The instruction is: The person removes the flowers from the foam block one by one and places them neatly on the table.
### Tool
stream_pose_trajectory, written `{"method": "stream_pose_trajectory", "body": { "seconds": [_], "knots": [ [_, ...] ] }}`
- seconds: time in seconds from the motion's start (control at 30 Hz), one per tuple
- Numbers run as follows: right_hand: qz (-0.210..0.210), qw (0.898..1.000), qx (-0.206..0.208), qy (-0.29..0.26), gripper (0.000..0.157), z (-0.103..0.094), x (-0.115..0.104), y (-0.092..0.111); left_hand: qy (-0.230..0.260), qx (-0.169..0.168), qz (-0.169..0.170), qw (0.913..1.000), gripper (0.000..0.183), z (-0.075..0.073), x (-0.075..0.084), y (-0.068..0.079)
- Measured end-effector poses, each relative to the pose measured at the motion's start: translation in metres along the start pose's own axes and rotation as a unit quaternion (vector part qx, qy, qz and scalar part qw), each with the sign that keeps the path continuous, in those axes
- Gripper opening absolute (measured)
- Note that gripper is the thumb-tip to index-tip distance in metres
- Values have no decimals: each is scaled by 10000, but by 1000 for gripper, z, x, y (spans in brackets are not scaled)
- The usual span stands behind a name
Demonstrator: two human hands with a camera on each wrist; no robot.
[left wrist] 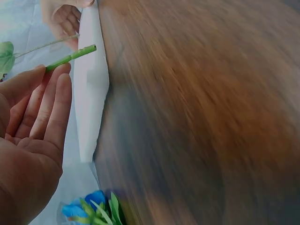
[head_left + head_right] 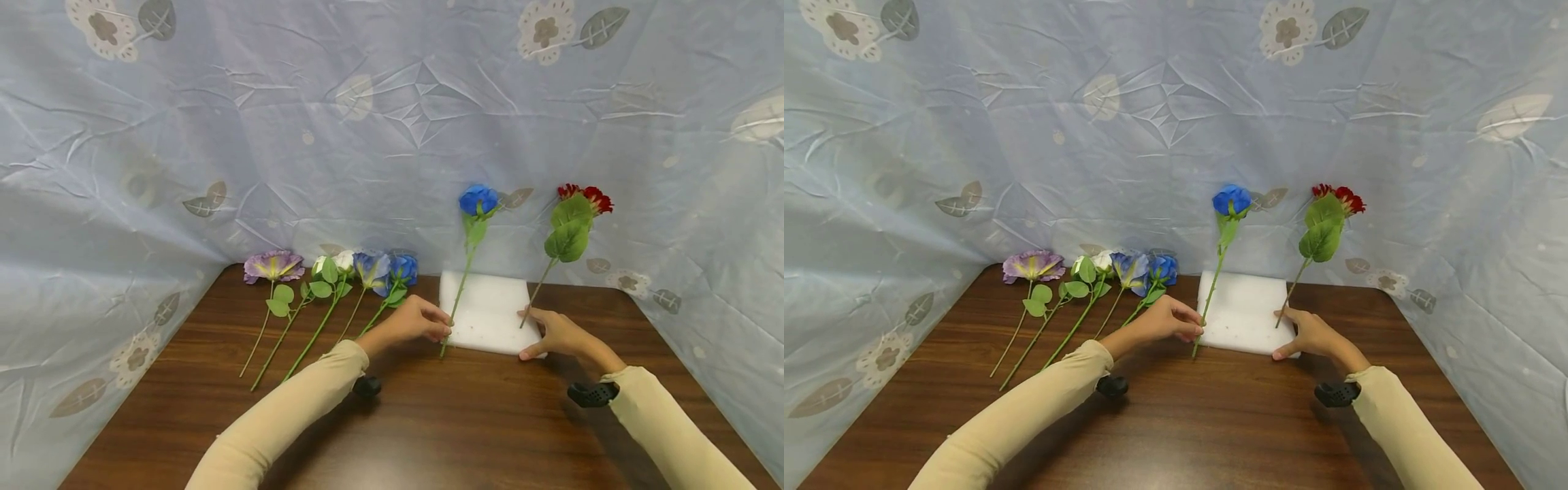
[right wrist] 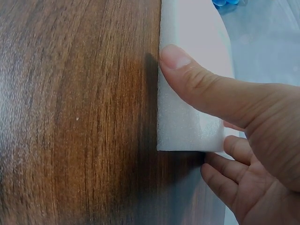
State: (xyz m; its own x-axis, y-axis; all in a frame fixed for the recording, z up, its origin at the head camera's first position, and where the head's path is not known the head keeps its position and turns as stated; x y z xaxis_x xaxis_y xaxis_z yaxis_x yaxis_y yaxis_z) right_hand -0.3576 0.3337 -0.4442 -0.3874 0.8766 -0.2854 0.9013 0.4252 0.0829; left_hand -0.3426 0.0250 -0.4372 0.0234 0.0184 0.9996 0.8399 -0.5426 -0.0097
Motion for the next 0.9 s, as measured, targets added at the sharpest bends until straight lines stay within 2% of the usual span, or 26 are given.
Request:
{"method": "stream_pose_trajectory", "body": {
  "seconds": [0.33,0.9],
  "knots": [
    [19,10000,-32,-26,100,-1,-1,1,-483,-106,-153,9987,21,-18,-1,21],
    [6,10000,-26,-37,99,-2,-4,4,-589,-193,-867,9943,14,-36,-3,49]
  ]
}}
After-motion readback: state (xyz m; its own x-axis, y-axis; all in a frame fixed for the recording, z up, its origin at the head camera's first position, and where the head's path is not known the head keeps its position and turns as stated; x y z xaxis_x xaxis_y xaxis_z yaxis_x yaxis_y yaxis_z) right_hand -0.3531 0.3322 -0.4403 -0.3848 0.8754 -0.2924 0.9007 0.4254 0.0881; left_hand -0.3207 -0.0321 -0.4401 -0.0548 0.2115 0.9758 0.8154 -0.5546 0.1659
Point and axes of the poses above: each hand's wrist, its own y-axis away from the middle knuckle, its own z-axis out of the palm, x = y × z, the point moved 4 cm from there along -y, towards the middle knuckle, and after that the axes turned 10 degrees about y, right-handed, at the moved point
